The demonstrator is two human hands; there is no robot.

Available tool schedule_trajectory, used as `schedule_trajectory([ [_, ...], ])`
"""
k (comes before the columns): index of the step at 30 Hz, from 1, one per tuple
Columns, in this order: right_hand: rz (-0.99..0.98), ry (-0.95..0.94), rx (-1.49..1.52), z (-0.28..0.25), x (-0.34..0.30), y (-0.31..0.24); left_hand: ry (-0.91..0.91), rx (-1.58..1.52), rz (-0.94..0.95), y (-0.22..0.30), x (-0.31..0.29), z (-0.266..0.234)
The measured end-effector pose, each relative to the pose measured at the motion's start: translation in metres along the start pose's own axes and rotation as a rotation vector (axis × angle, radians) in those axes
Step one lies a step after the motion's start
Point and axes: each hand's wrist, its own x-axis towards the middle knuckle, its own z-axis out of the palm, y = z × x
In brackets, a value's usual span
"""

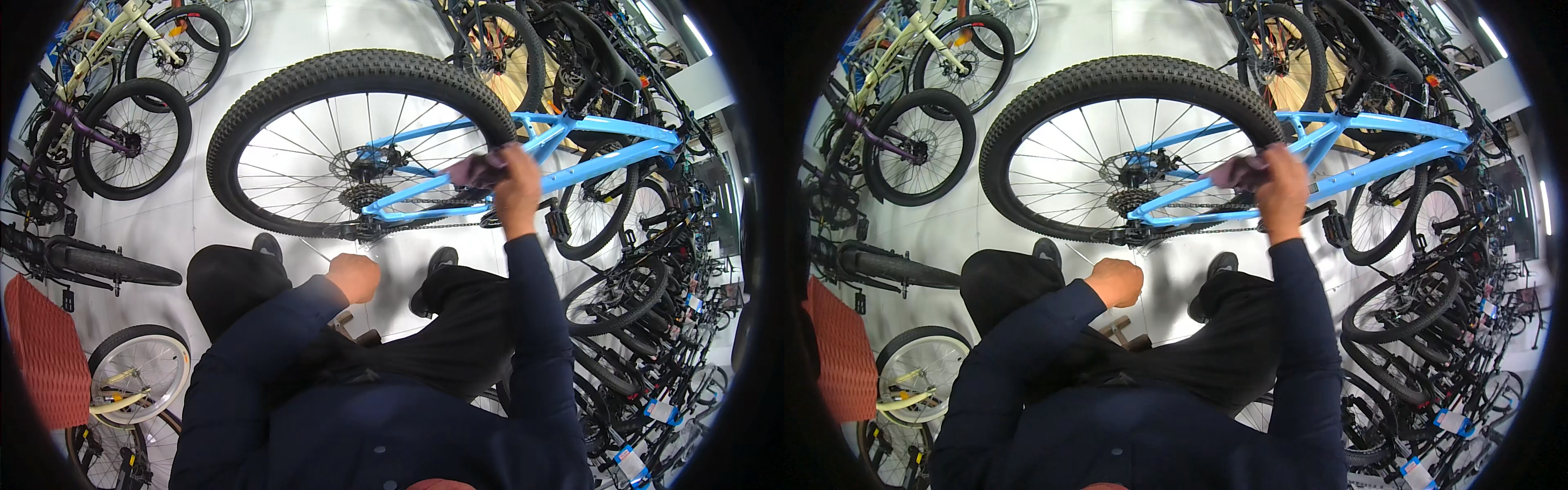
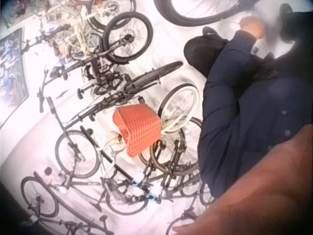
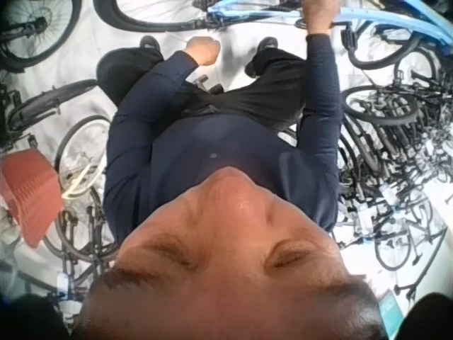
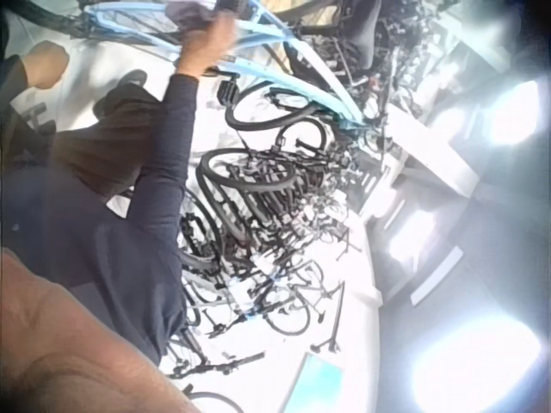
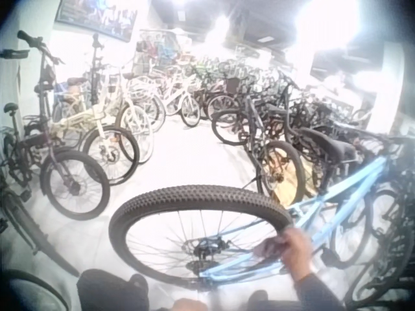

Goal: The person uses a yellow tool to apply a substance to the bicycle frame and then wipes the frame and chain with a purple cloth. The person moves around the bicycle to access different parts while cleaning.

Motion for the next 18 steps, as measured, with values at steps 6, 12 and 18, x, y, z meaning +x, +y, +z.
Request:
schedule_trajectory([
  [6, 0.018, -0.326, 0.498, 0.033, -0.077, -0.097, 0.064, -0.089, -0.051, 0.002, 0.007, 0.006],
  [12, 0.938, -1.061, 1.278, 0.024, -0.092, -0.119, 0.111, -0.163, -0.147, 0.005, 0.007, 0.009],
  [18, 1.171, -1.114, 1.307, 0.038, -0.094, -0.100, 0.164, -0.467, -0.056, 0.007, 0.013, 0.007],
])
